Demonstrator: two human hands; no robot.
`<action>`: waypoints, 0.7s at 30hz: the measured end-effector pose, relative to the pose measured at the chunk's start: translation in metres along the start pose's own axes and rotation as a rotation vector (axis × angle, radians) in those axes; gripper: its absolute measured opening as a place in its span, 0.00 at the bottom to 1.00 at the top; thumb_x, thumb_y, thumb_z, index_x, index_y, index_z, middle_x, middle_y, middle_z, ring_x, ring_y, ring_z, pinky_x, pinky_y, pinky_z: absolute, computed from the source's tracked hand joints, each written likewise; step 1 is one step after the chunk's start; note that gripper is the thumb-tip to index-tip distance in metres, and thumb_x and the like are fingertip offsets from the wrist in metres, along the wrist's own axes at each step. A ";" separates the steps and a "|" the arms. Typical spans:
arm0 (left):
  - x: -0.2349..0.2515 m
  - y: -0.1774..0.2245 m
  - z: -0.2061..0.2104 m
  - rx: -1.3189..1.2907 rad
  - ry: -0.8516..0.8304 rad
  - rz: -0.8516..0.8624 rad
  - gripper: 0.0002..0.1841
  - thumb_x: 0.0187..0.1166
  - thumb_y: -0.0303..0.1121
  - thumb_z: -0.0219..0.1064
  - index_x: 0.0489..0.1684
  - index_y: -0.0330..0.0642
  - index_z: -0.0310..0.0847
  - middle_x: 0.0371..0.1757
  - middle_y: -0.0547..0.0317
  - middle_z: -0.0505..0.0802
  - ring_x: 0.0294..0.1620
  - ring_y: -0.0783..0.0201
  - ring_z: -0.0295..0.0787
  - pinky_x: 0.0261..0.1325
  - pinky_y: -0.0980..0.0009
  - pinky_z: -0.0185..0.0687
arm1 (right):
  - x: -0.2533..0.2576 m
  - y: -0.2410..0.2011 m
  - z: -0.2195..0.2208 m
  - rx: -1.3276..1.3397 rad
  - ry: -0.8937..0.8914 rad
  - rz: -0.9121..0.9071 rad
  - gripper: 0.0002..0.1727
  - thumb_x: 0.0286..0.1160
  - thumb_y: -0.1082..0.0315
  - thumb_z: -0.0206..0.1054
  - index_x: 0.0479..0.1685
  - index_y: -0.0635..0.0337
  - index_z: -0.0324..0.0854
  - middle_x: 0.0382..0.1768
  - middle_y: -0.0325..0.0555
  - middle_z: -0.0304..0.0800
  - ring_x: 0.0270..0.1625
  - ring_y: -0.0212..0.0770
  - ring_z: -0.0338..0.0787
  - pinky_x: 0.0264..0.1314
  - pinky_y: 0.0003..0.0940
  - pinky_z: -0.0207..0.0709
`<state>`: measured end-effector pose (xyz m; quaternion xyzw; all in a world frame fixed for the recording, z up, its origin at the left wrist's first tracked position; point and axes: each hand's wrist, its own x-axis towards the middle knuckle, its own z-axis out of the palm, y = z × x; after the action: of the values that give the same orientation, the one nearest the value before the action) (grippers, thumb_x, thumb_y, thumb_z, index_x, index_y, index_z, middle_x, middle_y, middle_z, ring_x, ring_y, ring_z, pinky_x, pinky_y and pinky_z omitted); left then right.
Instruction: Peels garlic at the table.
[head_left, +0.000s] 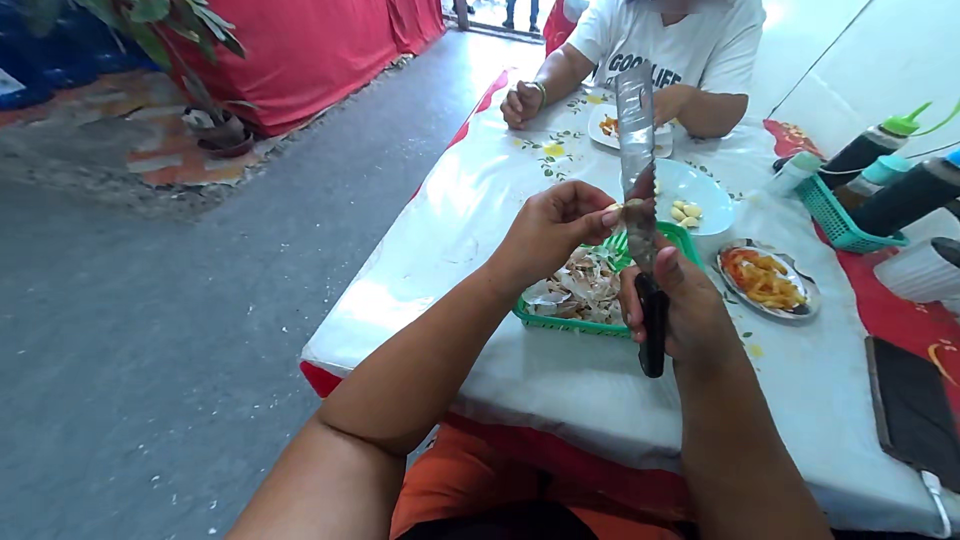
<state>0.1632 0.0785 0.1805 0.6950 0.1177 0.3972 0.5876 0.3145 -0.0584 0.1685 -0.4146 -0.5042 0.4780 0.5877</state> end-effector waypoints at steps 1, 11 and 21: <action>0.000 0.001 0.000 -0.021 -0.004 -0.013 0.06 0.82 0.25 0.68 0.51 0.36 0.82 0.39 0.61 0.93 0.40 0.70 0.93 0.49 0.72 0.92 | -0.001 0.000 0.000 0.006 0.011 -0.001 0.38 0.81 0.35 0.59 0.87 0.40 0.62 0.18 0.37 0.78 0.13 0.29 0.80 0.14 0.22 0.80; -0.001 0.002 0.000 -0.107 0.008 -0.059 0.06 0.80 0.22 0.69 0.49 0.36 0.83 0.39 0.61 0.94 0.39 0.69 0.94 0.49 0.73 0.92 | -0.002 0.000 -0.001 0.030 -0.064 -0.041 0.39 0.82 0.35 0.58 0.90 0.38 0.59 0.20 0.38 0.80 0.13 0.30 0.81 0.13 0.21 0.80; -0.001 0.003 0.002 -0.054 0.016 -0.051 0.05 0.80 0.24 0.69 0.49 0.36 0.84 0.37 0.61 0.94 0.38 0.69 0.94 0.47 0.72 0.93 | -0.001 0.001 -0.001 0.041 -0.074 -0.033 0.39 0.82 0.35 0.57 0.91 0.38 0.57 0.19 0.38 0.79 0.12 0.30 0.80 0.13 0.22 0.80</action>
<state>0.1629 0.0761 0.1829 0.6724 0.1295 0.3907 0.6153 0.3155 -0.0595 0.1674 -0.3760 -0.5225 0.4934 0.5849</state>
